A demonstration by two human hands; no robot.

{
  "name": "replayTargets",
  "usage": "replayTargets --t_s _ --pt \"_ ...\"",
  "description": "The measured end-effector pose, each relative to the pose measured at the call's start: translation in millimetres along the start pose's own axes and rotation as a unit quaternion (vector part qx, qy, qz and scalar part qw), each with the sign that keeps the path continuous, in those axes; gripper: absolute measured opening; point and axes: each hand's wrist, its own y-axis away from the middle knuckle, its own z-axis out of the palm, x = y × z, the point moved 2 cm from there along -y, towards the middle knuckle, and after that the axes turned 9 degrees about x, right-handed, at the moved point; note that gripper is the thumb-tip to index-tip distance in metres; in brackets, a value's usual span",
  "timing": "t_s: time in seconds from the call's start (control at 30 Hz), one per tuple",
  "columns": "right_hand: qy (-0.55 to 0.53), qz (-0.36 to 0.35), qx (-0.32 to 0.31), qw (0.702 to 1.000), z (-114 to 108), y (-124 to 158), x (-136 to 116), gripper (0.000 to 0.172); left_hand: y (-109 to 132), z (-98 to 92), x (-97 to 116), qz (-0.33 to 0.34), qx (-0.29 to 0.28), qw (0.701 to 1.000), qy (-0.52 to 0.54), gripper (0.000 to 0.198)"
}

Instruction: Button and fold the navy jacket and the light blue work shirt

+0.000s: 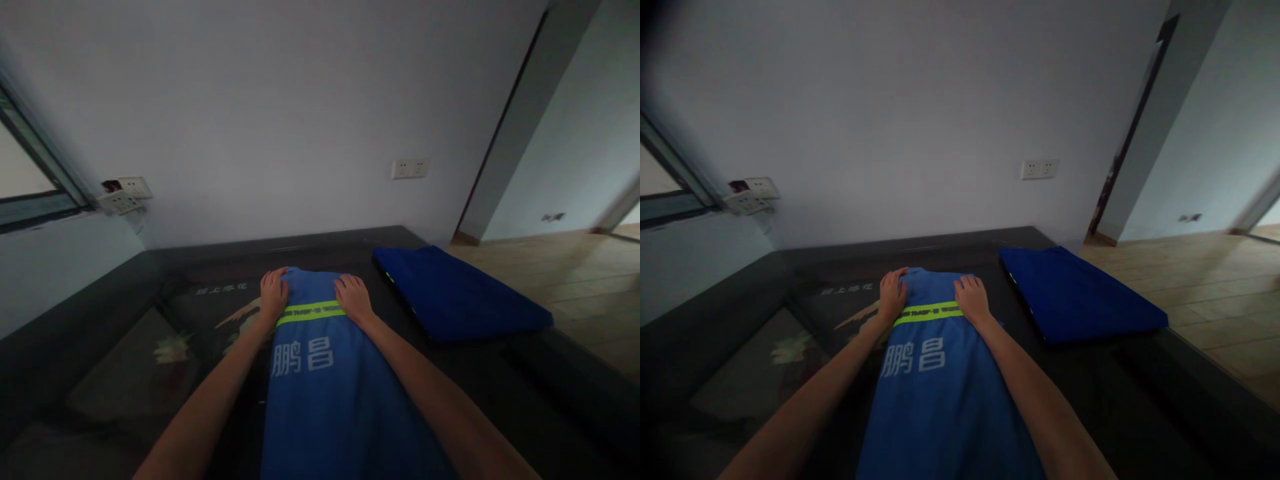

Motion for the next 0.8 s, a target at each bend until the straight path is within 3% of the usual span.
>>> replayTargets --t_s 0.17,0.33,0.43,0.53,0.63,0.73,0.8 --pt "0.017 -0.03 -0.022 0.999 -9 1 -7 0.038 52 -51.7 29 0.162 -0.123 0.977 0.066 0.034" --pt "0.004 -0.049 -0.047 0.998 -27 -1 -15 0.039 118 -127.5 68 0.348 -0.224 0.9 0.138 0.04" --pt "-0.031 -0.101 -0.05 0.993 -53 14 -22 0.038 156 -172.4 87 0.398 -0.27 0.863 0.152 0.037" --pt "-0.109 -0.173 -0.055 0.977 -93 58 -30 0.036 188 -210.4 103 0.413 -0.28 0.854 0.151 0.034" --pt "-0.181 -0.196 -0.066 0.961 -140 121 -34 0.036 211 -235.0 113 0.41 -0.288 0.855 0.137 0.039" --pt "-0.202 -0.204 -0.111 0.952 -181 180 -29 0.038 224 -242.7 116 0.417 -0.3 0.852 0.098 0.056" --pt "-0.192 -0.177 -0.129 0.957 -201 213 -17 0.042 229 -240.9 115 0.421 -0.277 0.861 0.067 0.059"
